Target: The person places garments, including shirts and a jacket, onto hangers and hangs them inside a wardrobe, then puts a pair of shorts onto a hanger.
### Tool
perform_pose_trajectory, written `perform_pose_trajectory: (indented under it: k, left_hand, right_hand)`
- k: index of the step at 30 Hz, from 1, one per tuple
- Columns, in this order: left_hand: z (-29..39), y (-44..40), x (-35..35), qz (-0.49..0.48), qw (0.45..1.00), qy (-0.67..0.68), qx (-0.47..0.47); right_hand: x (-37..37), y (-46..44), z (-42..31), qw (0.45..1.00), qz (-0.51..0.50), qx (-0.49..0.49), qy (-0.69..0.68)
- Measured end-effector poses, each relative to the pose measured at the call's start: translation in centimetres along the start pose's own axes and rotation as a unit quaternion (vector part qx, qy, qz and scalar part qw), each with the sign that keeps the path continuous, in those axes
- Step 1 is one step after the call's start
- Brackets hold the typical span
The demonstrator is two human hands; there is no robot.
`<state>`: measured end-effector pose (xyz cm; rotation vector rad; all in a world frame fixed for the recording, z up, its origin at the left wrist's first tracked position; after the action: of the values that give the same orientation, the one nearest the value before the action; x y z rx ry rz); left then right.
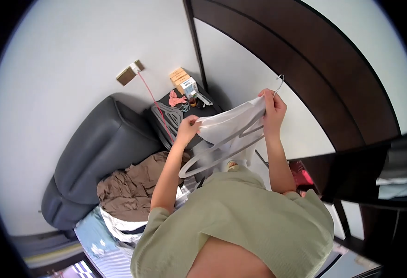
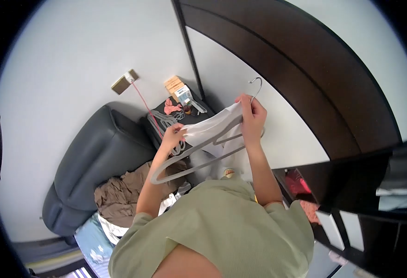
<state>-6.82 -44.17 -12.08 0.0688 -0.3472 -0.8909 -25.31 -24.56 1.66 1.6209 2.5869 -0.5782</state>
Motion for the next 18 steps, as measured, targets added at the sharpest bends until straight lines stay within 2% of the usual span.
perform_pose_trajectory:
  k: [2,3,6,14,17,18]
  left_hand:
    - [0.1,-0.5,0.0,-0.006,0.983,0.173,0.054]
    - [-0.4,-1.2,0.0,-0.055,0.974,0.213,0.053]
    - [1.3,-1.5,-0.3,-0.095,0.926,0.363,0.042]
    - [5.7,-0.9,-2.7,-0.068,0.916,0.395,-0.01]
    - [8.6,0.4,-4.1,-0.072,0.918,0.39,-0.014]
    - [8.7,0.1,-4.7,-0.094,0.933,0.347,-0.023]
  right_hand:
    - [1.0,1.5,-0.5,0.999,0.036,-0.002,0.026]
    - [1.6,2.2,-0.8,0.998,0.053,-0.003,0.039]
    - [4.1,4.2,-0.7,0.991,0.109,-0.031,0.069]
    - [9.3,8.6,2.9,0.979,0.163,-0.029,0.121]
    - [11.8,10.5,4.4,0.968,0.212,-0.083,0.103]
    - [12.6,11.1,4.8,0.964,0.228,-0.098,0.099]
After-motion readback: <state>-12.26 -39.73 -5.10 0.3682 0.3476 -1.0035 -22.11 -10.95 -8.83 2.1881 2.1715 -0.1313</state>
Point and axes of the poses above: each hand's wrist, its own y-axis away from the middle knuckle, its own x-axis out of the back of the hand, z = x × y, the point moved 5 cm from there along -y, towards the middle knuckle, and after that the axes turned 1 degree about -y, right-handed, at the moved point
